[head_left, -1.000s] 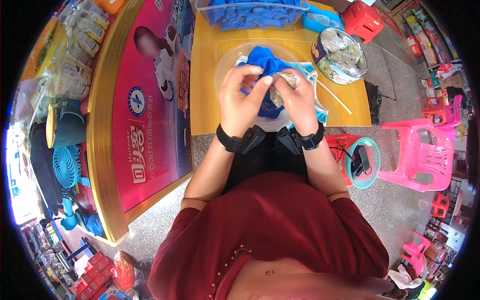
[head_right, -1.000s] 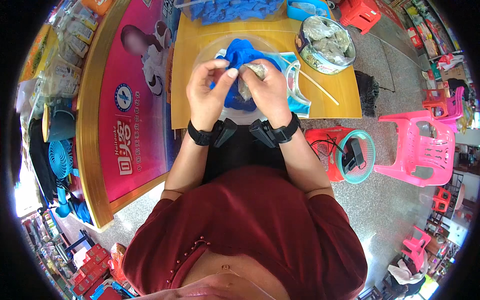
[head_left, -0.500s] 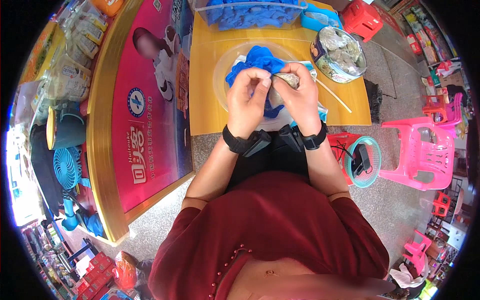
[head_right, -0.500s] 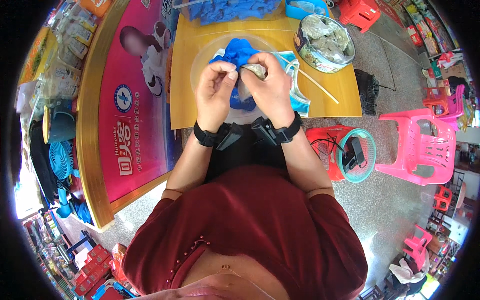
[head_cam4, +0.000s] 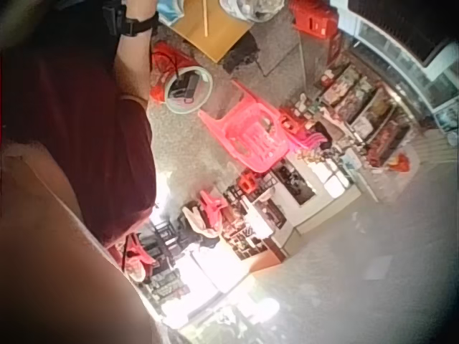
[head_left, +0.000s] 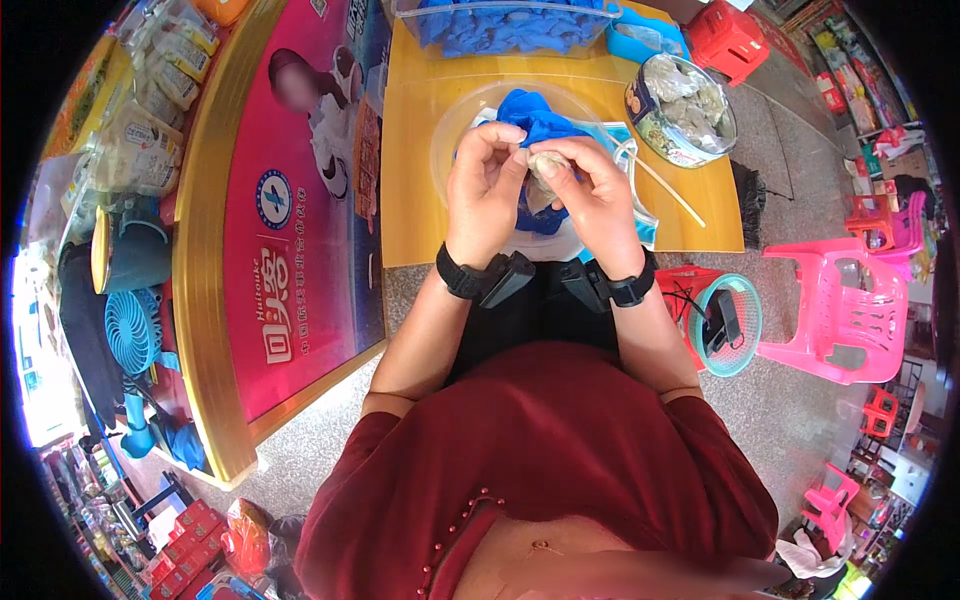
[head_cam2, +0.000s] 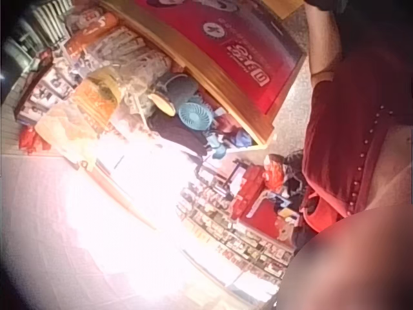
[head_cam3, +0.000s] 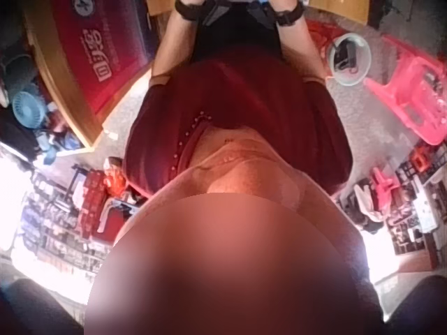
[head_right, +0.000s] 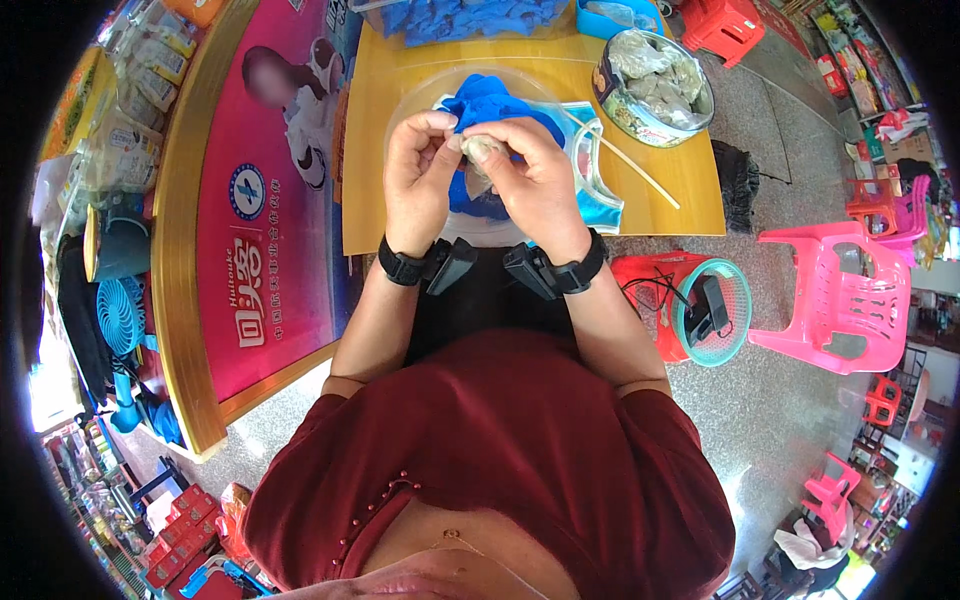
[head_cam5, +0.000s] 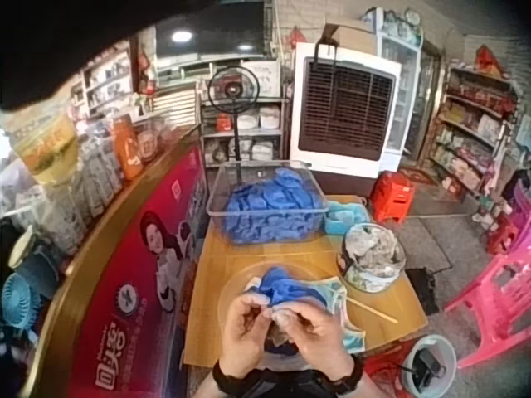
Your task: Stuffing small blue fabric pouches with white material using a wooden stick.
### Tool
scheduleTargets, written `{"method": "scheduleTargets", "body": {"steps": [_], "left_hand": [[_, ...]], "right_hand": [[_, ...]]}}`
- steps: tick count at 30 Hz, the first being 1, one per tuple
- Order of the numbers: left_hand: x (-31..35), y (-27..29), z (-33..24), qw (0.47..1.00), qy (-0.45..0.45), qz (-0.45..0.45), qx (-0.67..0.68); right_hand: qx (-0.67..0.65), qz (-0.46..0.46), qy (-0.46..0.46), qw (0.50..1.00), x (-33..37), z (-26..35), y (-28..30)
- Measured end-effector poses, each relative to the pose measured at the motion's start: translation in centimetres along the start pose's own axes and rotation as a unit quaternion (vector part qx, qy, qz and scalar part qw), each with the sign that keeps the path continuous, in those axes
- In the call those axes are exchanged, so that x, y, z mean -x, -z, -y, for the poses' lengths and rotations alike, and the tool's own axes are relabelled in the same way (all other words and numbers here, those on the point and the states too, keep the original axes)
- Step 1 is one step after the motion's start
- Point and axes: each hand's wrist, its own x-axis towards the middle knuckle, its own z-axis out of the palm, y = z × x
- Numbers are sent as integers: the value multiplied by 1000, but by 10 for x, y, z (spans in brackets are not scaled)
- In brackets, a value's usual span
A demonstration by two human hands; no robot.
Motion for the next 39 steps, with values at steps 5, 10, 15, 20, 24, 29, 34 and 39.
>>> {"method": "scheduleTargets", "body": {"steps": [5,10,15,20,24,29,34,39], "left_hand": [[1,-4,-2,999,9,15,42],[2,-3,-5,999,11,16,40],[0,2,-9,999,-8,7,48],[-1,7,-8,997,-42,54,38],[-2,9,-11,997,-36,74,6],[-4,5,-8,979,-103,43,-172],[-2,-5,-8,944,-206,52,-252],[4,-6,-4,994,-36,51,-92]], "right_hand": [[56,-106,11,993,-3,-14,-3],[17,-76,42,996,3,-7,-6],[-31,-10,68,997,2,-14,-1],[-129,-11,-36,991,0,-7,-3],[-197,40,-151,968,-2,-4,8],[-57,8,-126,990,-4,-12,7],[249,-144,26,958,-9,-12,-3],[14,-156,-10,988,-3,-12,-3]]}}
